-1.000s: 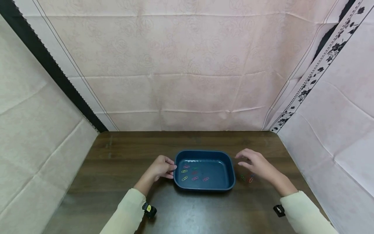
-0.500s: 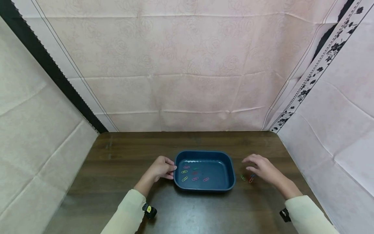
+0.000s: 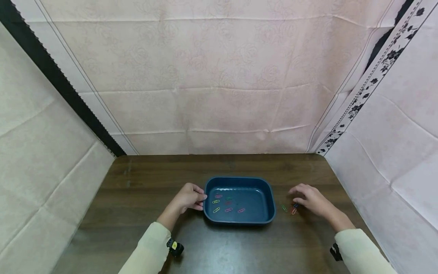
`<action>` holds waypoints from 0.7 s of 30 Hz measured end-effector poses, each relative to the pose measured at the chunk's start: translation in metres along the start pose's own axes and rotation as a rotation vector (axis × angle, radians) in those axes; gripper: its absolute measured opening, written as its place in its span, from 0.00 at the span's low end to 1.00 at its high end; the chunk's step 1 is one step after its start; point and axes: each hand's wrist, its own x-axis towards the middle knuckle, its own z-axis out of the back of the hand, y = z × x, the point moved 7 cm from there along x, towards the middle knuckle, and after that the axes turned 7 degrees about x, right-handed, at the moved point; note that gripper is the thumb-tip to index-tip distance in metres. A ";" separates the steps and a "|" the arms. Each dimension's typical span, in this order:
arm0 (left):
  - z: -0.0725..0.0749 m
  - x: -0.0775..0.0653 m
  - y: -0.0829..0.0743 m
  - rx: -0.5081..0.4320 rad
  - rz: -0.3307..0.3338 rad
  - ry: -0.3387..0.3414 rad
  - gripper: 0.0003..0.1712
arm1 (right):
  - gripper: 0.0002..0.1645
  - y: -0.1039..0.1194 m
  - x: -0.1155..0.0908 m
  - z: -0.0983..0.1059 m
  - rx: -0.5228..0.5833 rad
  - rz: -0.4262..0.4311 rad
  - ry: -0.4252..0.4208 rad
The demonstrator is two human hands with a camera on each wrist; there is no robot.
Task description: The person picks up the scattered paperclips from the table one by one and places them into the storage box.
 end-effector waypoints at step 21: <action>-0.001 0.001 0.000 -0.008 -0.001 0.002 0.11 | 0.10 -0.014 0.007 -0.016 -0.027 0.030 0.112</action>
